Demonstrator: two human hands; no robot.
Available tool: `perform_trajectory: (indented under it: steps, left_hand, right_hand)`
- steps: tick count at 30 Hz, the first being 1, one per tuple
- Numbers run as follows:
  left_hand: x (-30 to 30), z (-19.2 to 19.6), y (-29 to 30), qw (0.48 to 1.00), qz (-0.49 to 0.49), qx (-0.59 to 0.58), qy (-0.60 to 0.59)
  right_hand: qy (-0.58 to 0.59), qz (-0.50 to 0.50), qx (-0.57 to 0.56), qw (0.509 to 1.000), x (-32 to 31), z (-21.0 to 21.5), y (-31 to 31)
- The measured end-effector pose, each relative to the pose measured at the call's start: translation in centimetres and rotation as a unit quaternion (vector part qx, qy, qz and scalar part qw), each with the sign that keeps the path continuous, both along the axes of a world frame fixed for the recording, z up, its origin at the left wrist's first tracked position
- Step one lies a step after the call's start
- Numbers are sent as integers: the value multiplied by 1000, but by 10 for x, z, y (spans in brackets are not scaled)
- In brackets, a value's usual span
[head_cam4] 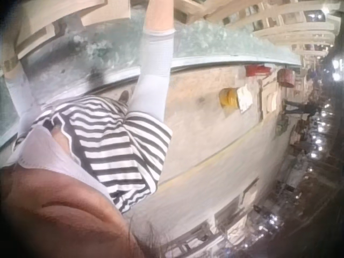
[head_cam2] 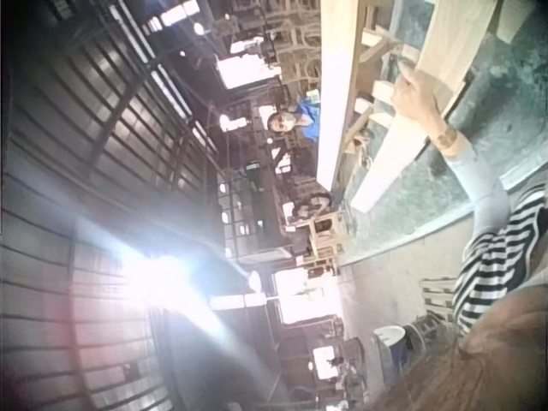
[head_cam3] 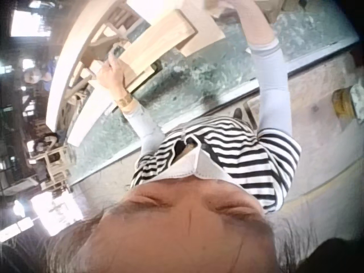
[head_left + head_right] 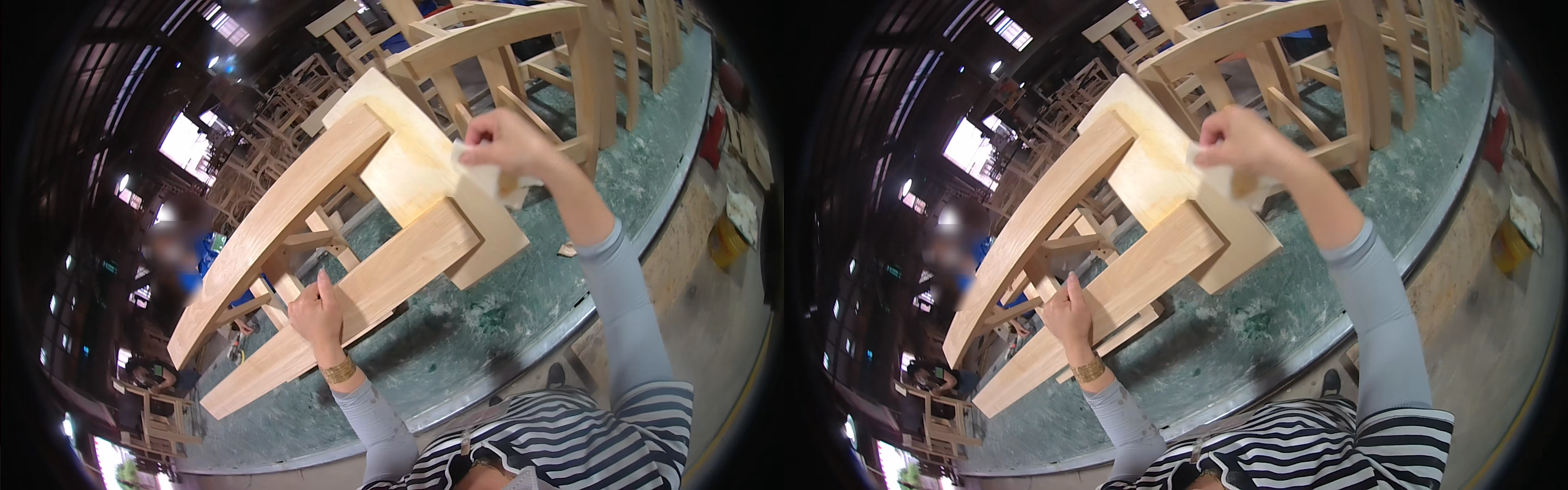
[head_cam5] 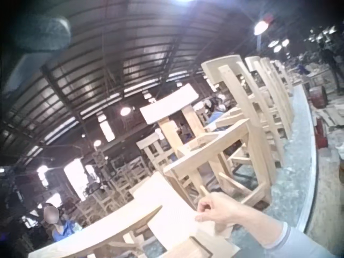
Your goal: The person sands the wooden frame of a chair using a sanding block. They systematically rub the block along the edges and surfaces of the chair legs and seat frame, frequently repositioning the chair to access different angles. The task involves repetitive manual sanding to smooth the wood.
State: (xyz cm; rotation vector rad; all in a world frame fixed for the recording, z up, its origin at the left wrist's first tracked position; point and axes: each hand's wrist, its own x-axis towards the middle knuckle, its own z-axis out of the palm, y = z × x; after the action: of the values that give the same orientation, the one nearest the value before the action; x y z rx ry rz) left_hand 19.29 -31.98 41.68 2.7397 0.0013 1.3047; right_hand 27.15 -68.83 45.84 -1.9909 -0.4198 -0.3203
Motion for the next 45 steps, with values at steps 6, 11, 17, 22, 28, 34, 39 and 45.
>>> perform_trajectory:
  steps: [6,11,17,22,28,34,39,45]
  left_hand:
    - [9,5,-4,999,1,-31,17]
    - [11,7,8,1000,-3,-15,0]
    - [18,11,3,999,-4,-26,40]
    - [28,13,2,999,-4,-25,36]
    - [26,16,24,999,23,-11,41]
    - [38,15,8,997,24,-31,70]
    - [39,19,11,997,21,-40,59]
    - [36,19,9,995,53,-47,76]
  right_hand:
    - [-182,-196,-91,959,-26,-43,56]
    - [-111,-165,-139,970,-49,-60,61]
    - [-198,-189,-105,956,-25,-53,63]
    - [-205,-193,-138,950,-1,-32,66]
    - [-128,-137,-117,975,-40,-69,67]
    - [-218,-198,-131,947,13,-30,69]
    - [-183,-179,-145,956,0,-36,71]
    - [-77,-90,-244,963,-66,-82,54]
